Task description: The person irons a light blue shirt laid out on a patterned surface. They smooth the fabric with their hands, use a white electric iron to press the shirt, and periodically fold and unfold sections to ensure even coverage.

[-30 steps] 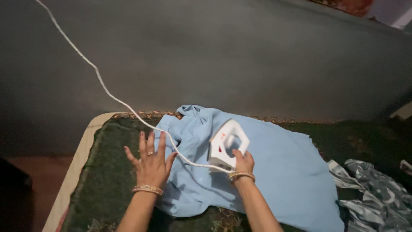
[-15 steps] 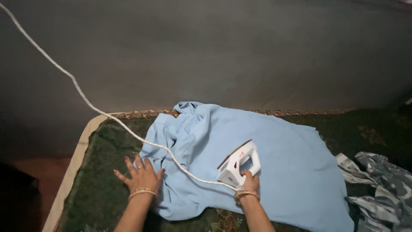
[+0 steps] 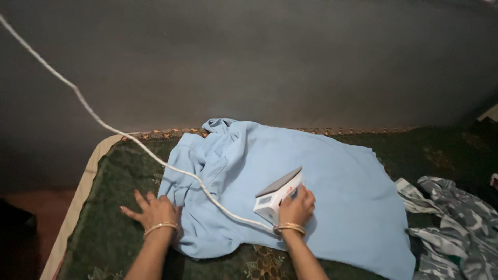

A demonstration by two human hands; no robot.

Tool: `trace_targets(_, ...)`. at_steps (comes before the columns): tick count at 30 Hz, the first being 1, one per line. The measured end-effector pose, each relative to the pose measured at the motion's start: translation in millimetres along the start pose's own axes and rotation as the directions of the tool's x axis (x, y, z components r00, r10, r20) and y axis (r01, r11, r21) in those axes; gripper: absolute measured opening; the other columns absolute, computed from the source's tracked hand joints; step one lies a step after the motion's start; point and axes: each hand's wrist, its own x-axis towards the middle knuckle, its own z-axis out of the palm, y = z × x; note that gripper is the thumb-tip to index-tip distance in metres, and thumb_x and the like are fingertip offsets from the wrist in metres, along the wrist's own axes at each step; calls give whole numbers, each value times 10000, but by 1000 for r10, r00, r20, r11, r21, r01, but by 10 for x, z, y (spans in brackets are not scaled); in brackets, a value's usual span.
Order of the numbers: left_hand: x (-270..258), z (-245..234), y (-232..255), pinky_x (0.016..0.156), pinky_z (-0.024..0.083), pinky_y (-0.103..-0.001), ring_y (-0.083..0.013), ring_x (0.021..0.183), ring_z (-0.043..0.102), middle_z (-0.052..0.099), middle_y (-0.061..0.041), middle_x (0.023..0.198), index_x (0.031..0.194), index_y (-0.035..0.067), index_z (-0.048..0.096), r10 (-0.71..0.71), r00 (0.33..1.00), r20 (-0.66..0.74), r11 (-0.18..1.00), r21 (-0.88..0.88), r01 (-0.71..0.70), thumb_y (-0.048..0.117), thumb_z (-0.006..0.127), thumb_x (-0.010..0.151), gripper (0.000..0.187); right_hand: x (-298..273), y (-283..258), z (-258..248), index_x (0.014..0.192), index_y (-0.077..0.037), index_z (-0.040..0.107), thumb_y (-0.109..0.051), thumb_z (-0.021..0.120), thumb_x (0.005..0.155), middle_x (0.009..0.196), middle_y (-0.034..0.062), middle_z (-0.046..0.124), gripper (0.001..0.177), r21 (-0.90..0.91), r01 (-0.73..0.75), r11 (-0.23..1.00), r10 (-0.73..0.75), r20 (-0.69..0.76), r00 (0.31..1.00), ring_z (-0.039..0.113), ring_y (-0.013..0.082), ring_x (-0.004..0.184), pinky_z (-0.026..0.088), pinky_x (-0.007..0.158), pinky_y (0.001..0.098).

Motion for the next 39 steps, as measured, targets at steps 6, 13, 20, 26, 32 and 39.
trace_targets(6, 46, 246, -119, 1147, -52, -802, -374, 1505, 311, 532, -89, 1493, 1040, 178, 783, 104, 985, -140, 985, 151, -83, 282, 692, 890, 204, -450, -560, -287, 1255, -69, 614, -139, 750, 768, 1239, 160, 600, 510, 212, 576, 790, -570, -96, 816, 544, 388, 1225, 393, 1039, 527)
trace_targets(13, -171, -10, -251, 1124, -50, -782, -349, 1483, 302, 487, -80, 1504, 1180, 160, 734, 130, 991, 4, 917, 380, -122, 354, 668, 879, 364, -1207, -661, -220, 1267, -103, 652, -349, 749, 851, 1259, 114, 629, 492, 398, 749, 530, -839, 374, 395, 507, 319, 1248, 293, 1040, 563)
trace_targets(20, -111, 31, -273, 1085, -44, -772, -340, 1502, 204, 326, -97, 1600, 1379, 226, 576, 224, 936, -270, 915, 390, -107, 398, 726, 766, 654, -1377, -558, -257, 1491, -8, 456, -694, 685, 819, 1516, 209, 427, 988, 340, 742, 577, -752, 576, 321, 259, 395, 1465, -35, 1139, 670)
trace_targets(26, -283, 28, -37, 1059, -77, -777, -411, 1533, 77, 279, -98, 1600, 1264, 305, 624, 210, 977, 35, 965, 154, -213, 562, 711, 830, 512, -1428, -458, -36, 1431, -149, 565, -366, 723, 797, 1556, 165, 439, 689, 245, 867, 435, -812, 524, 259, 326, 339, 1471, -11, 1121, 736)
trace_targets(32, -202, 1, -84, 1141, -49, -799, -342, 1494, 298, 501, -60, 1457, 1139, 297, 734, 152, 986, 71, 986, 61, -157, 308, 678, 901, 244, -1643, -416, 259, 1338, -171, 639, -156, 634, 874, 1518, 68, 533, 464, 444, 566, 695, -686, 645, 337, 417, 230, 1453, 77, 1207, 608)
trace_targets(39, -177, -232, -297, 1134, -68, -795, -329, 1522, 278, 416, -82, 1587, 1164, 207, 752, 92, 995, 42, 934, 343, -101, 277, 670, 935, 253, -1805, -455, 452, 1398, -100, 585, -135, 587, 900, 1549, 61, 512, 499, 549, 461, 697, -704, 646, 294, 396, 223, 1482, 94, 1245, 538)
